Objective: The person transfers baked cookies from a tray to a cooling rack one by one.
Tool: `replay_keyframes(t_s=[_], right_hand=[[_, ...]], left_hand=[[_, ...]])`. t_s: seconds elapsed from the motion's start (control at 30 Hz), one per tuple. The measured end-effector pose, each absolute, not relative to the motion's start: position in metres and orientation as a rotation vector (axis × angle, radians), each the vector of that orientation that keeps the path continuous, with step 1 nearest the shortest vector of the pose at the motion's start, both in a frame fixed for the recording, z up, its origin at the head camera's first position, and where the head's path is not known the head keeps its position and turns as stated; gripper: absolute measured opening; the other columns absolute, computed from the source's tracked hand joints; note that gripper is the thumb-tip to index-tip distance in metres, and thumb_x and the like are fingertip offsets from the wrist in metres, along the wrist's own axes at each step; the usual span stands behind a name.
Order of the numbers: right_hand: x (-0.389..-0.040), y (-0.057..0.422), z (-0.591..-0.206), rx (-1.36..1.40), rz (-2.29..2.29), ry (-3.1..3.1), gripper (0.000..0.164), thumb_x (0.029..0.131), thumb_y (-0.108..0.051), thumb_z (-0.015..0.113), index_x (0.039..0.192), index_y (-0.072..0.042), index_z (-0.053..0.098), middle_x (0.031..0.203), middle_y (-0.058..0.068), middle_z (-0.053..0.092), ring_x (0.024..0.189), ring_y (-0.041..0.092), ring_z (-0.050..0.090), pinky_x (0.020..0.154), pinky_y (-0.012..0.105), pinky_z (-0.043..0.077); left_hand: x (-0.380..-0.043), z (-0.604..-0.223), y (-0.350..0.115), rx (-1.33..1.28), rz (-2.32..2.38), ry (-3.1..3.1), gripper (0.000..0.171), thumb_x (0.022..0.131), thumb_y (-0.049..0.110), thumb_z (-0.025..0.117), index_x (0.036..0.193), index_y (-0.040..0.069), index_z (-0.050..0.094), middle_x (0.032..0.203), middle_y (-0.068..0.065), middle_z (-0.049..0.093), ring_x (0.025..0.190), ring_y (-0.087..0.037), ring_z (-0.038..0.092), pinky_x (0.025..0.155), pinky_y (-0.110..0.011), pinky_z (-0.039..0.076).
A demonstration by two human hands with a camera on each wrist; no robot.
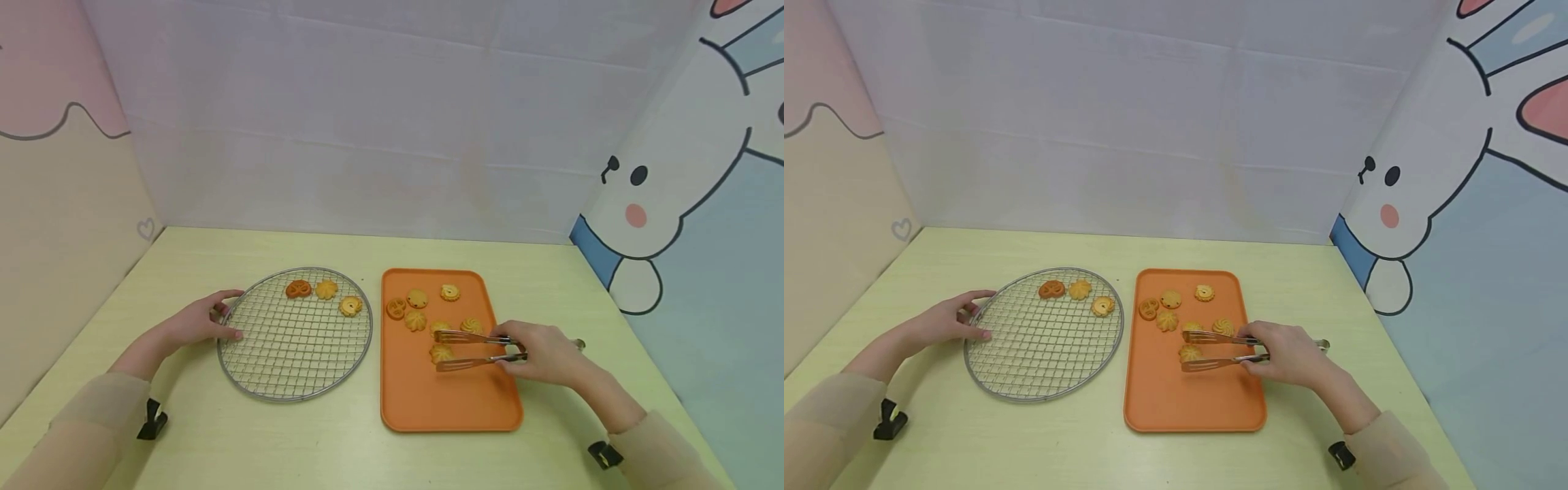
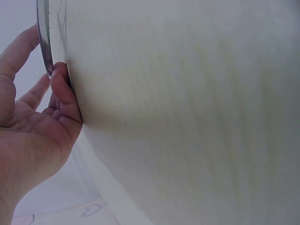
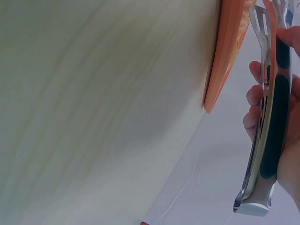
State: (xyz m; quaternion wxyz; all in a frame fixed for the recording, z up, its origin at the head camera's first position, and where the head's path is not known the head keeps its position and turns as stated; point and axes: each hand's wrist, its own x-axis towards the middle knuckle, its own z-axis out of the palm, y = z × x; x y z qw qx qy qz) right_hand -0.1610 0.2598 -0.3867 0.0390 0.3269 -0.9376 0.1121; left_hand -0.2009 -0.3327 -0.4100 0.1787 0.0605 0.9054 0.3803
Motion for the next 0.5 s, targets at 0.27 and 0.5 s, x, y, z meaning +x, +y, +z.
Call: replay_keyframes(t_s=[0.27, 0.5], right_hand=[[-0.1655, 0.2593, -0.3905, 1.039, 0.287, -2.861, 0.033, 0.076, -0.031, 0.074, 0.106, -0.022, 0.063, 0.095, -0.011, 0.065, 0.074, 0.005, 0.057, 0.059, 0.025, 0.045], [-0.1681, 0.2588, -0.3919, 1.075, 0.290, -2.862, 0.033, 0.077, -0.031, 0.073, 0.107, -0.021, 0.063, 0.098, -0.009, 0.066, 0.076, 0.006, 0.057, 0.062, 0.026, 0.047]], left_hand=[[-0.2005, -0.4100, -0.3325, 0.169, 1.073, 2.554, 0.095, 0.076, 0.030, 0.079, 0.147, 0.002, 0.023, 0.108, -0.017, 0.040, 0.082, -0.021, 0.041, 0.065, -0.028, 0.036], [-0.2012, -0.4093, -0.3322, 0.168, 1.080, 2.546, 0.095, 0.076, 0.029, 0.079, 0.147, 0.002, 0.022, 0.108, -0.017, 0.039, 0.079, -0.020, 0.040, 0.063, -0.027, 0.036]])
